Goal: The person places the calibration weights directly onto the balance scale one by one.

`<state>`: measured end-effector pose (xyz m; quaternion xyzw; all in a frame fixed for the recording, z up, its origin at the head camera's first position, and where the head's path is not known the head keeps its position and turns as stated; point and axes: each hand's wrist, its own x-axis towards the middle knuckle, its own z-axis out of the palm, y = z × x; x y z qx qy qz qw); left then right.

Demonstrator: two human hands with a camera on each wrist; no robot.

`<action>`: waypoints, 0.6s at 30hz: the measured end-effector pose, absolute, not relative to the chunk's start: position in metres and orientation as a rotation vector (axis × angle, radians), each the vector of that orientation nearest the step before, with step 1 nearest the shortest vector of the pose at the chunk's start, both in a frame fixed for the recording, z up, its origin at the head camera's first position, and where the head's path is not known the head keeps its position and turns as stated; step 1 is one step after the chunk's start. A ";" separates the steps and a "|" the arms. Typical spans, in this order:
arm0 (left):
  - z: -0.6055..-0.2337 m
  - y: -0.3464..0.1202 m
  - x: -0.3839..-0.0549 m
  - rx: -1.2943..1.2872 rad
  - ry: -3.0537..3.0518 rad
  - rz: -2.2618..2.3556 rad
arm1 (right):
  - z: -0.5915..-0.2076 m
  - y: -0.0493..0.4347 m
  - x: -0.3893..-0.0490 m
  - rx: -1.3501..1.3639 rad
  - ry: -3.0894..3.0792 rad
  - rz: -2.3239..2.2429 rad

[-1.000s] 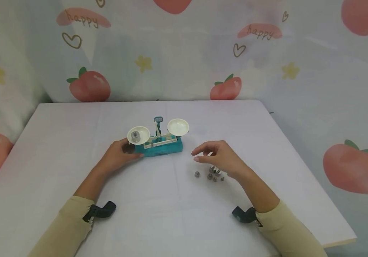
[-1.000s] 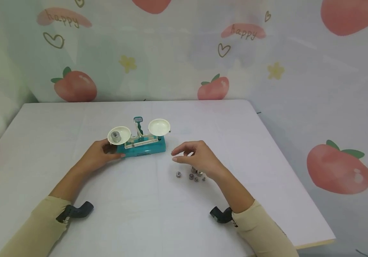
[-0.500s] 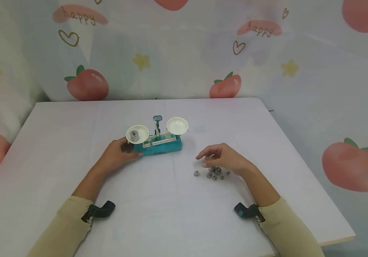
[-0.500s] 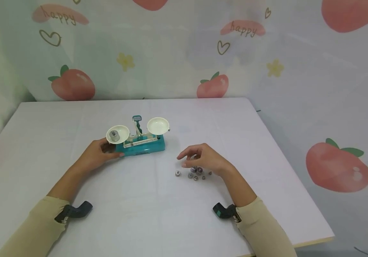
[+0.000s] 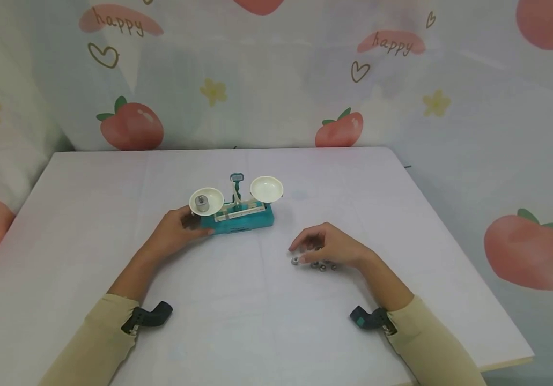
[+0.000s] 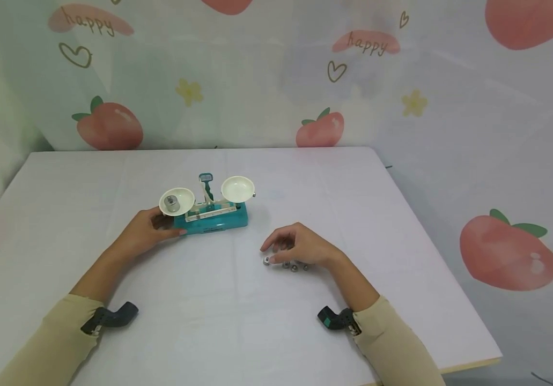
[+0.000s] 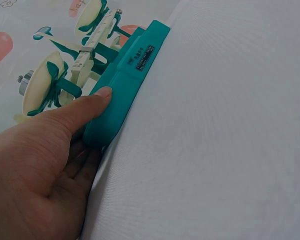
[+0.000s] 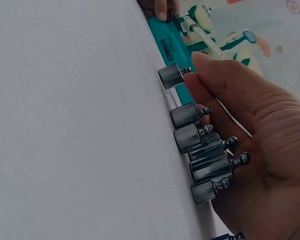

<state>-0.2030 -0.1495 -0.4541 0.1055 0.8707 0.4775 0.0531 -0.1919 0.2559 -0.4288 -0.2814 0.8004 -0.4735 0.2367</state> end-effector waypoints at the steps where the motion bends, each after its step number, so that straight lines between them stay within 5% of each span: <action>1: -0.454 -0.149 -0.203 0.319 2.647 1.451 | -0.429 0.255 -0.192 -0.776 2.198 -1.283; 18: -0.453 -0.149 -0.202 0.324 2.654 1.446 | -0.429 0.250 -0.189 -0.738 2.287 -1.143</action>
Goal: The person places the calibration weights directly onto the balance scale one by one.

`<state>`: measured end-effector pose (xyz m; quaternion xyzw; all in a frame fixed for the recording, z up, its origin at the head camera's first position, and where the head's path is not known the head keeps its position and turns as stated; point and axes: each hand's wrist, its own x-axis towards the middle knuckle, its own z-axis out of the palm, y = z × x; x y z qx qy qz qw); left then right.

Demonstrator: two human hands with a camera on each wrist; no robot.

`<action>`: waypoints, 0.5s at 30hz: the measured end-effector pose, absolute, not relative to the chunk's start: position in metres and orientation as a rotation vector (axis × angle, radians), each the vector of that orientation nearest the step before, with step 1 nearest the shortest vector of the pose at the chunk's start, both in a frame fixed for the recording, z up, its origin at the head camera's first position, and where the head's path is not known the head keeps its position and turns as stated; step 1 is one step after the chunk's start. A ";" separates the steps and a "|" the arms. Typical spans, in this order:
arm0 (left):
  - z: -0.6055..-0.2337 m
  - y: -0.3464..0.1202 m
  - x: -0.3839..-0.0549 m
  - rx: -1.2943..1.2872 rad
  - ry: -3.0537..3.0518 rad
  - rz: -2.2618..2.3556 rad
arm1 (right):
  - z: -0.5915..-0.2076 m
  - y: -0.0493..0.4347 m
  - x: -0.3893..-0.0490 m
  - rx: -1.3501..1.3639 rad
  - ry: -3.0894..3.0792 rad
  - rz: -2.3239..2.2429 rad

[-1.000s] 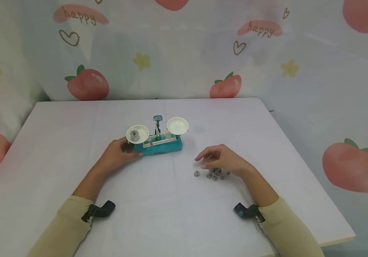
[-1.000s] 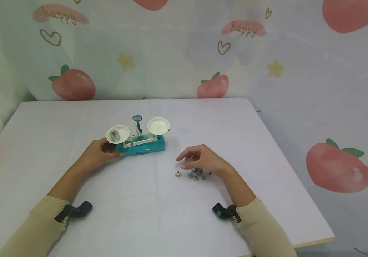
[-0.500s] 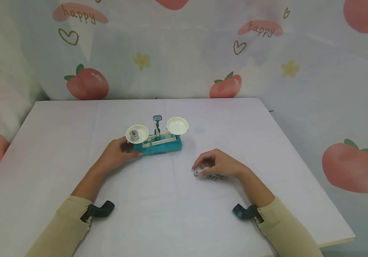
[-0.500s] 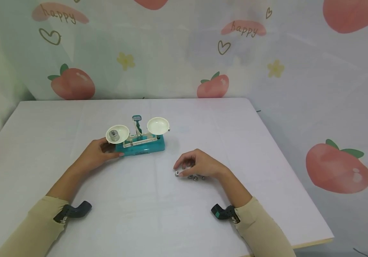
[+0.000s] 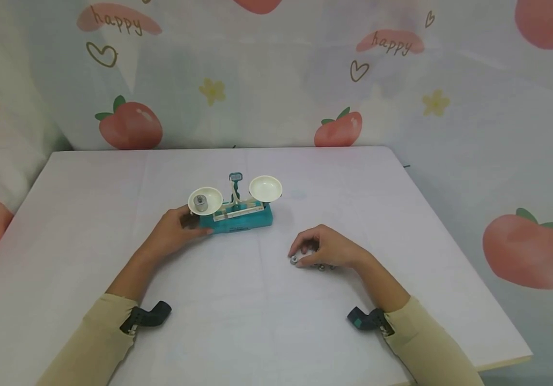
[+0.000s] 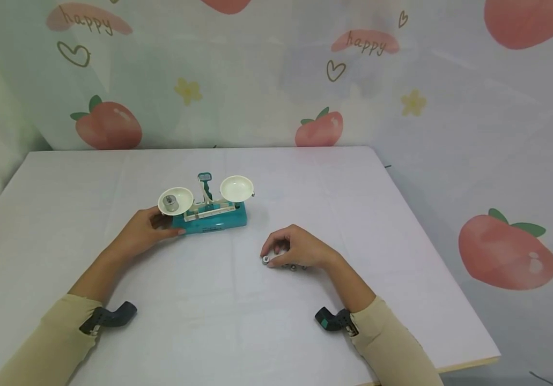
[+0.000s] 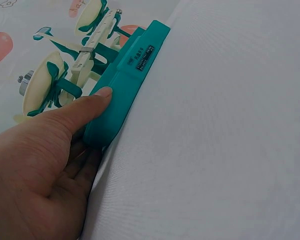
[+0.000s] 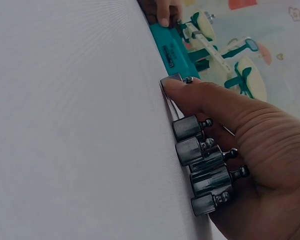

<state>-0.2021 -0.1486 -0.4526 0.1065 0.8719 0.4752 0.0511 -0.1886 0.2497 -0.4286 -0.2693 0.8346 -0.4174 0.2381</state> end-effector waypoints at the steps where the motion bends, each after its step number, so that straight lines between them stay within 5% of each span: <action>1: -0.452 -0.149 -0.202 0.324 2.656 1.443 | -0.428 0.250 -0.188 -0.739 2.288 -1.141; 15: -0.453 -0.150 -0.202 0.351 2.649 1.448 | -0.428 0.249 -0.190 -0.737 2.312 -1.112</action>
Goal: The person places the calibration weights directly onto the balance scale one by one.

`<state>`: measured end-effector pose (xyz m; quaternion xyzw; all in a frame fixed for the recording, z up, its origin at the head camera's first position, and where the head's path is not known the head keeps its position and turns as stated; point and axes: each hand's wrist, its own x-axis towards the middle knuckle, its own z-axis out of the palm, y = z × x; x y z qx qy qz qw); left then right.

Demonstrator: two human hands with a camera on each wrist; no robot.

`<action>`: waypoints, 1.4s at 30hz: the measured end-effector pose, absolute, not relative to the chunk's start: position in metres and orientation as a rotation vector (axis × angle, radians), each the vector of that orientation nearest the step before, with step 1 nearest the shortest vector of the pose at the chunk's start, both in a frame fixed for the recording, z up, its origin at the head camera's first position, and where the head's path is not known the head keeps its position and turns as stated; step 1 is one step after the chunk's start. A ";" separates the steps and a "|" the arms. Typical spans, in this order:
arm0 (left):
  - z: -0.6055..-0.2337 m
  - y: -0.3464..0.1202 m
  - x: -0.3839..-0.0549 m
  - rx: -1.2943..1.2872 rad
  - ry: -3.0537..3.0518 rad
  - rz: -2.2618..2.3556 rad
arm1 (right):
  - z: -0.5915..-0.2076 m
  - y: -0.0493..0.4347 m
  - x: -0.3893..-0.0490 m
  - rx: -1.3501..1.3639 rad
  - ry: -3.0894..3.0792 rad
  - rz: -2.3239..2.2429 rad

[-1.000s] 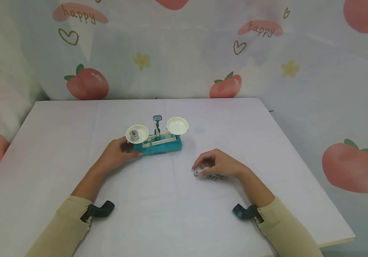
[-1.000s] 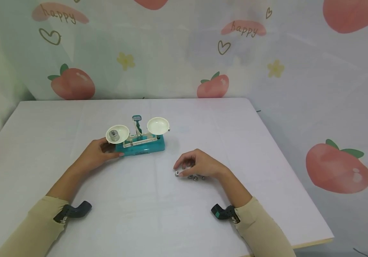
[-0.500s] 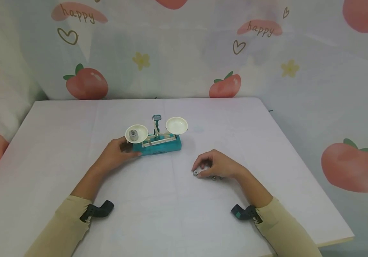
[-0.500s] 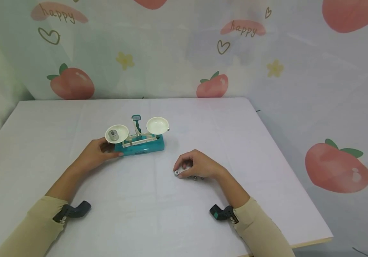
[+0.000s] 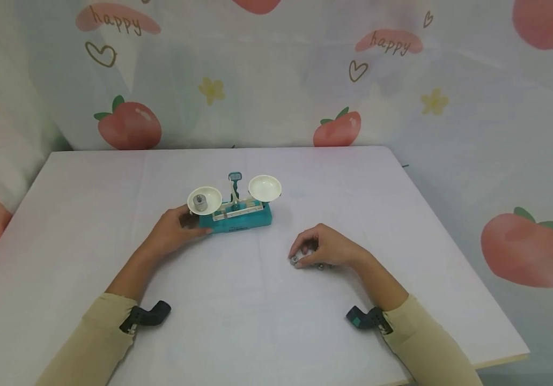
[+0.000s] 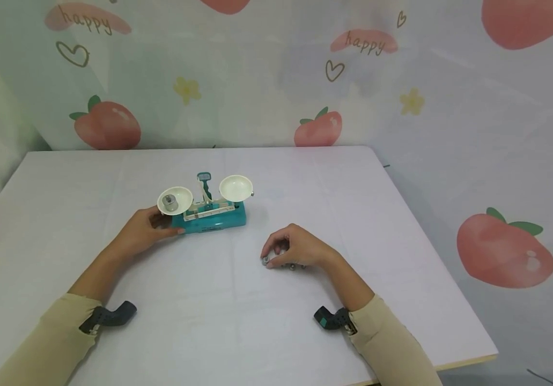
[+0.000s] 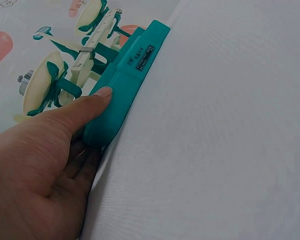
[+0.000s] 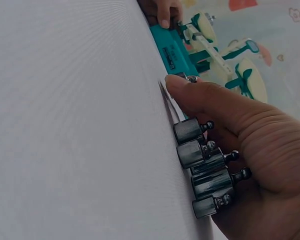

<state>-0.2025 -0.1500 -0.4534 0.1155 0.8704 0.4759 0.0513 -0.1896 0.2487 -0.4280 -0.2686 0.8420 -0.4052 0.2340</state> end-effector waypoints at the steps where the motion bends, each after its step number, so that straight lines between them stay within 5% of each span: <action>1: -0.454 -0.150 -0.202 0.354 2.649 1.448 | -0.428 0.249 -0.190 -0.733 2.310 -1.120; 42: -0.454 -0.150 -0.202 0.351 2.648 1.463 | -0.373 0.176 -0.184 -0.687 2.539 -1.582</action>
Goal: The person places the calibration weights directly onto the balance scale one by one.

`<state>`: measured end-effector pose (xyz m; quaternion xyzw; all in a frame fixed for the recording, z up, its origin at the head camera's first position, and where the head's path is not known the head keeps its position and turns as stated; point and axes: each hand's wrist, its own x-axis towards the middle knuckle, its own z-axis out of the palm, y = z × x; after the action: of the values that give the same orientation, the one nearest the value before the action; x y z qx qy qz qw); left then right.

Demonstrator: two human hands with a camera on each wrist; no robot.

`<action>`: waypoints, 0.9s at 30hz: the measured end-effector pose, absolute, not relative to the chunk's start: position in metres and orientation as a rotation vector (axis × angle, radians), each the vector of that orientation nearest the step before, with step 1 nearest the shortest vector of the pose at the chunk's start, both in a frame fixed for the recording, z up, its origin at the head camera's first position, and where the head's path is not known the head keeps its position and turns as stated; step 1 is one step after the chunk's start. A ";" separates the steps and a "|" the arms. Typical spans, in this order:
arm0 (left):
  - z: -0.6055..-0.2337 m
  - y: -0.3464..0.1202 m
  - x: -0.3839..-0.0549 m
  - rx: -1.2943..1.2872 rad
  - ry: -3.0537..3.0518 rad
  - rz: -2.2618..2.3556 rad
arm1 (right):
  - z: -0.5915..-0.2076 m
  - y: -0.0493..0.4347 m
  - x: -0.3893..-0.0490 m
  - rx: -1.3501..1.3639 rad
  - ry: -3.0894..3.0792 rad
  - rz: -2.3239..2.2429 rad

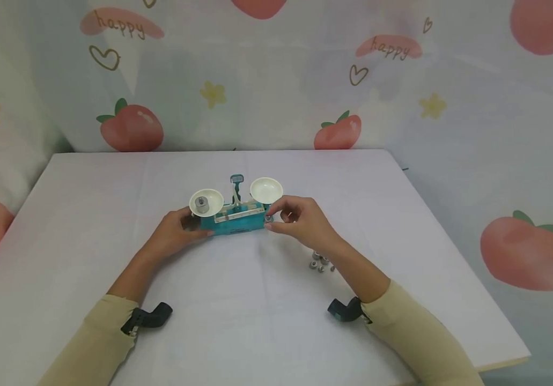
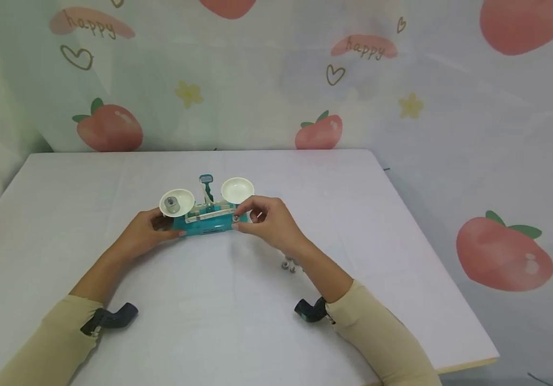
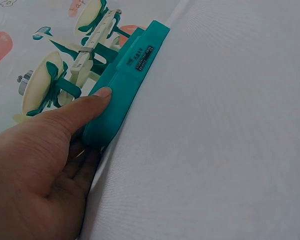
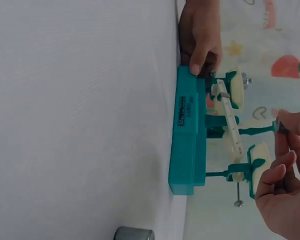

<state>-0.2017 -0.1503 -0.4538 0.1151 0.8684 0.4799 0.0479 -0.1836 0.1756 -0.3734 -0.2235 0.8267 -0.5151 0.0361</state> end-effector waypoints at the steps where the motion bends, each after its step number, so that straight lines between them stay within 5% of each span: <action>1: -0.453 -0.150 -0.202 0.351 2.649 1.464 | -0.372 0.173 -0.184 -0.685 2.548 -1.587; 27: -0.450 -0.151 -0.202 0.365 2.639 1.464 | -0.359 0.105 -0.183 -0.618 2.614 -1.732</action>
<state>-0.2020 -0.1509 -0.4502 0.1199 0.8671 0.4809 0.0509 -0.1831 0.1047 -0.3591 -0.1934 0.8175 -0.5417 -0.0274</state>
